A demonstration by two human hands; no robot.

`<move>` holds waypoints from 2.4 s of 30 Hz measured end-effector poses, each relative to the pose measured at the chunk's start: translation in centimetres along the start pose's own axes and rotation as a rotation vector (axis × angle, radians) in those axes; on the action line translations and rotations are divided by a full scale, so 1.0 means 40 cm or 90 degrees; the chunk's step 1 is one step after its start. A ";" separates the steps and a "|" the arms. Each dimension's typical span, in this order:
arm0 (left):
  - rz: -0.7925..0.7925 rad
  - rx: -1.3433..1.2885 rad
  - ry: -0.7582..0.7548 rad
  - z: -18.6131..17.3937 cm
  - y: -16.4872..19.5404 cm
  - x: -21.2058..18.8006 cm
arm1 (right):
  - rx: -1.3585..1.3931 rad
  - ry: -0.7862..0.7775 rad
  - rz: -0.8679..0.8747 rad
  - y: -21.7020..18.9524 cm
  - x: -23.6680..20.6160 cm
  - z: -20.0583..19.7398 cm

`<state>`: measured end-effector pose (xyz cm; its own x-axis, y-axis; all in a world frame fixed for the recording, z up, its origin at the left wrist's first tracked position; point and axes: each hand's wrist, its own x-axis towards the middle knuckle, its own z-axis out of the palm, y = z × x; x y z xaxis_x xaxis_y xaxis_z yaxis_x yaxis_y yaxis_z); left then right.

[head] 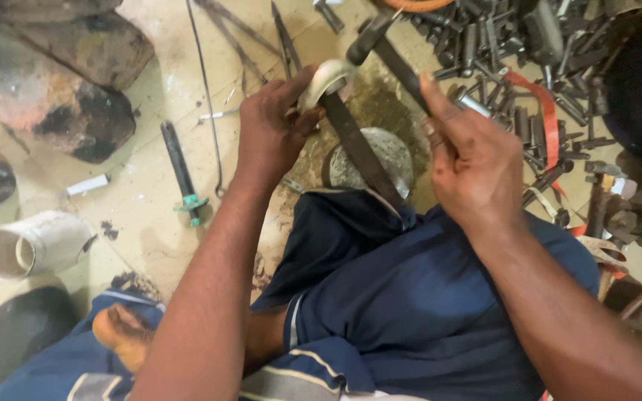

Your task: The person hammers a white metal ring on a metal rod to shape it, then inspects the ring by hand, rotating it and checking the edges.

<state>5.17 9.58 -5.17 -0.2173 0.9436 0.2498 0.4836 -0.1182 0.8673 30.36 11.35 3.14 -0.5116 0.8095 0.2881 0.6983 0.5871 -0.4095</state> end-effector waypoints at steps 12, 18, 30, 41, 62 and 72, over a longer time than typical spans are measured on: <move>0.054 0.043 -0.030 -0.010 -0.007 0.023 | -0.063 0.023 -0.032 -0.020 0.003 -0.016; 0.054 0.142 -0.070 -0.023 -0.001 0.046 | -0.023 0.023 -0.038 -0.010 -0.006 -0.003; 0.055 0.141 -0.119 -0.038 0.024 0.081 | -0.065 0.020 -0.085 -0.012 -0.011 -0.008; 0.064 0.203 -0.139 -0.037 0.041 0.111 | 0.000 0.051 -0.055 -0.013 -0.014 -0.015; 0.034 0.300 -0.237 -0.038 0.060 0.166 | -0.032 0.048 -0.025 -0.028 -0.008 -0.015; 0.009 0.103 -0.074 -0.020 0.011 0.022 | -0.021 -0.047 0.024 -0.017 0.007 0.000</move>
<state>4.52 10.13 -4.24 -0.1145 0.9726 0.2023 0.6174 -0.0899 0.7815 29.72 11.16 3.49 -0.5196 0.8287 0.2077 0.7334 0.5574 -0.3892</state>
